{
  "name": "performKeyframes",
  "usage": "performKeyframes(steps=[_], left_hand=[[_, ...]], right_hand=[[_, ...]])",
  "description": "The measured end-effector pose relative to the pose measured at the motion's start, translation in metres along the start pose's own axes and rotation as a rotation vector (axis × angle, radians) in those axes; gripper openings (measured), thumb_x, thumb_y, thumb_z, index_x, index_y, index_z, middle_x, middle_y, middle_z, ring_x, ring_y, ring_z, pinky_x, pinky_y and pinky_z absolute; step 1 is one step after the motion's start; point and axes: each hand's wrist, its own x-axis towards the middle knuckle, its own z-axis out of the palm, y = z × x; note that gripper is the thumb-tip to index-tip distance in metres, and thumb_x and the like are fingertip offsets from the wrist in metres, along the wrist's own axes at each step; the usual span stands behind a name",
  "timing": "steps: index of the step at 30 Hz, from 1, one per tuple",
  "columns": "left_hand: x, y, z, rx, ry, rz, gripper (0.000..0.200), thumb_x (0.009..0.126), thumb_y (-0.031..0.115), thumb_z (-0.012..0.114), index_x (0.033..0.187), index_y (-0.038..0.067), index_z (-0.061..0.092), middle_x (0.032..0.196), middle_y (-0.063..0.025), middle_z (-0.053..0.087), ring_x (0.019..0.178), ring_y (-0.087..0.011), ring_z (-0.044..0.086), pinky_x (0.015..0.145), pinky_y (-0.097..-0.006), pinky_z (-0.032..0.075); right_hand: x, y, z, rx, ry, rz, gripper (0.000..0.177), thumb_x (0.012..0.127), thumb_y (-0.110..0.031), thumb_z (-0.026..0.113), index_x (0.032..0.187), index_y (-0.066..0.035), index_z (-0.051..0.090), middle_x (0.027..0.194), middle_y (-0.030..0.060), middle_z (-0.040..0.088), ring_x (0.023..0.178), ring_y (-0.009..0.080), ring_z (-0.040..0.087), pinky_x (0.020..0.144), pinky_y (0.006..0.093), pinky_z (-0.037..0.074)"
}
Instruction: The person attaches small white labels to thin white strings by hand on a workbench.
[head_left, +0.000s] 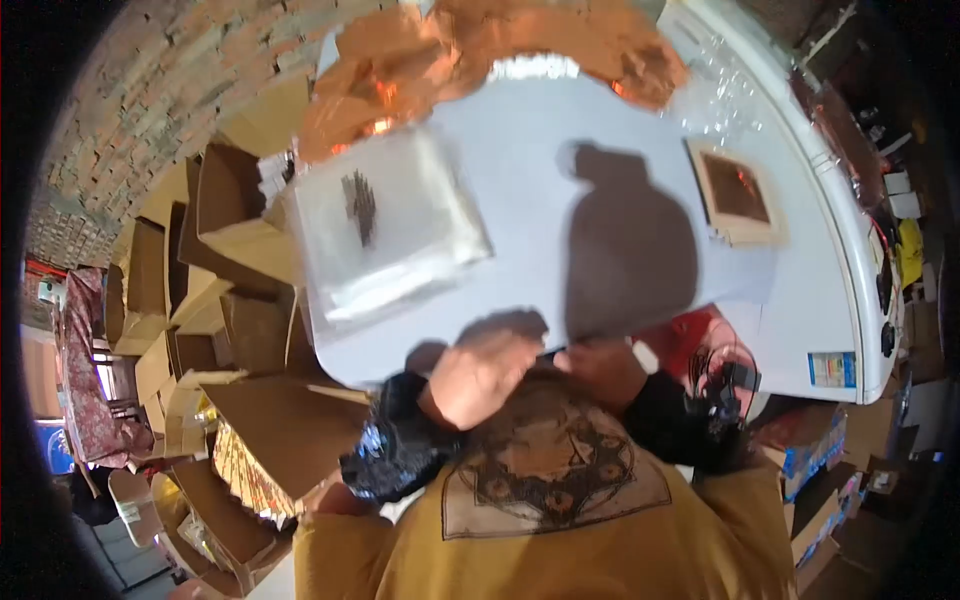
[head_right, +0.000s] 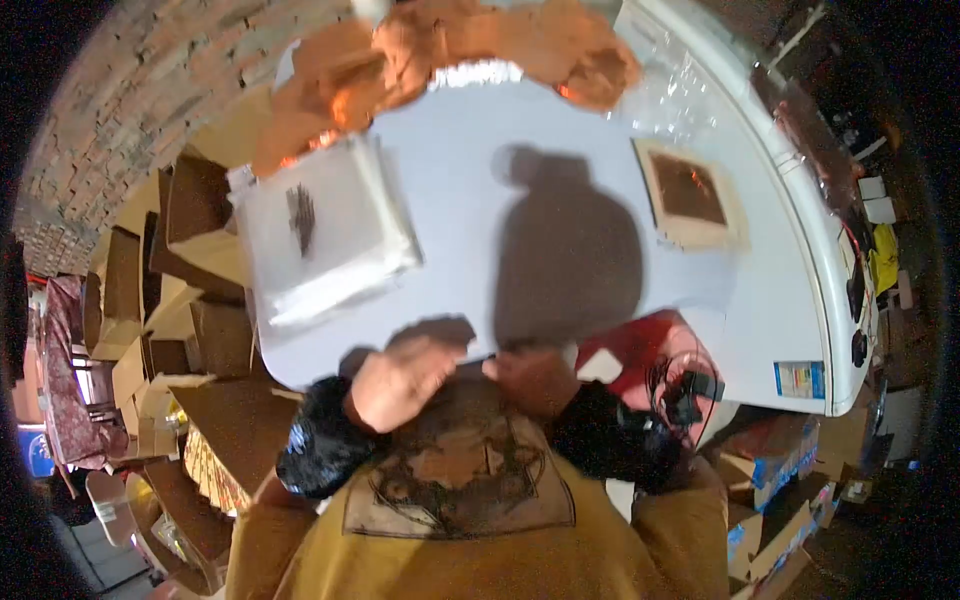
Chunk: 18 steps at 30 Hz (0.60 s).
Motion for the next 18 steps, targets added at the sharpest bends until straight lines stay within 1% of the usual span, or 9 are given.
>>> performKeyframes(steps=[1,2,4,5,7,11,14,17,18], left_hand=[[0.001,-0.001,-0.005,0.029,0.008,0.006,0.015,0.084,0.007,0.056,0.098,0.006,0.062,0.084,-0.0104,0.059,0.074,-0.0299,0.061,0.063,-0.0371,0.051],[0.003,0.006,-0.014,-0.034,-0.026,-0.107,0.015,0.084,0.005,0.056,0.098,0.006,0.062,0.083,-0.0112,0.060,0.075,-0.0306,0.061,0.063,-0.0380,0.051],[0.001,0.002,-0.018,-0.071,-0.002,-0.158,0.014,0.086,0.006,0.056,0.098,0.005,0.062,0.086,-0.0117,0.061,0.078,-0.0309,0.062,0.065,-0.0379,0.052],[-0.003,0.005,-0.020,-0.092,-0.009,-0.196,0.015,0.087,0.007,0.057,0.100,0.004,0.062,0.087,-0.0114,0.063,0.078,-0.0280,0.063,0.068,-0.0355,0.053],[0.001,0.005,-0.029,-0.107,0.007,-0.240,0.016,0.090,0.008,0.057,0.104,0.002,0.063,0.090,-0.0107,0.066,0.080,-0.0223,0.066,0.074,-0.0308,0.054],[0.004,0.007,-0.031,-0.238,0.007,-0.321,0.016,0.088,0.005,0.059,0.104,0.001,0.062,0.093,-0.0104,0.064,0.085,-0.0206,0.064,0.076,-0.0281,0.051],[0.011,0.007,-0.025,-0.282,-0.033,-0.336,0.017,0.087,0.005,0.060,0.104,0.004,0.062,0.092,-0.0104,0.063,0.084,-0.0229,0.063,0.073,-0.0310,0.051],[0.015,0.001,-0.012,-0.185,-0.036,-0.266,0.017,0.086,0.006,0.060,0.103,0.005,0.062,0.089,-0.0105,0.062,0.081,-0.0266,0.062,0.070,-0.0340,0.050],[0.017,0.001,-0.009,-0.178,-0.043,-0.262,0.016,0.086,0.006,0.061,0.101,0.005,0.062,0.088,-0.0106,0.061,0.080,-0.0276,0.061,0.070,-0.0346,0.050]], right_hand=[[0.006,-0.001,-0.010,0.045,-0.030,0.011,0.013,0.084,-0.017,0.053,0.095,-0.012,0.058,0.082,0.0048,0.061,0.070,0.0231,0.063,0.056,0.0359,0.051],[0.012,-0.004,-0.021,0.097,-0.066,0.026,0.010,0.083,-0.016,0.053,0.092,-0.012,0.058,0.079,0.0047,0.061,0.070,0.0230,0.063,0.058,0.0351,0.051],[0.021,-0.009,-0.033,0.221,-0.062,0.087,0.005,0.081,-0.013,0.055,0.085,-0.010,0.057,0.075,0.0079,0.060,0.071,0.0241,0.063,0.060,0.0354,0.051],[0.028,-0.013,-0.047,0.367,-0.108,0.193,0.006,0.084,-0.012,0.056,0.083,-0.006,0.056,0.076,0.0111,0.060,0.071,0.0251,0.063,0.061,0.0366,0.049],[0.041,-0.012,-0.057,0.526,-0.080,0.260,0.011,0.087,-0.014,0.055,0.085,-0.004,0.055,0.075,0.0120,0.059,0.069,0.0264,0.062,0.060,0.0368,0.047],[0.059,-0.006,-0.065,0.853,-0.111,0.330,0.018,0.092,-0.019,0.053,0.087,-0.002,0.054,0.074,0.0124,0.058,0.065,0.0285,0.059,0.061,0.0361,0.046],[0.071,0.002,-0.070,0.853,-0.153,0.286,0.017,0.091,-0.018,0.053,0.085,-0.002,0.054,0.073,0.0120,0.057,0.064,0.0294,0.057,0.061,0.0357,0.046],[0.071,0.013,-0.068,0.713,-0.164,0.191,0.016,0.090,-0.018,0.054,0.086,-0.003,0.053,0.075,0.0118,0.058,0.066,0.0293,0.059,0.060,0.0366,0.046],[0.068,0.016,-0.067,0.693,-0.137,0.182,0.014,0.089,-0.016,0.055,0.086,-0.003,0.056,0.073,0.0106,0.058,0.066,0.0276,0.058,0.060,0.0351,0.046]])
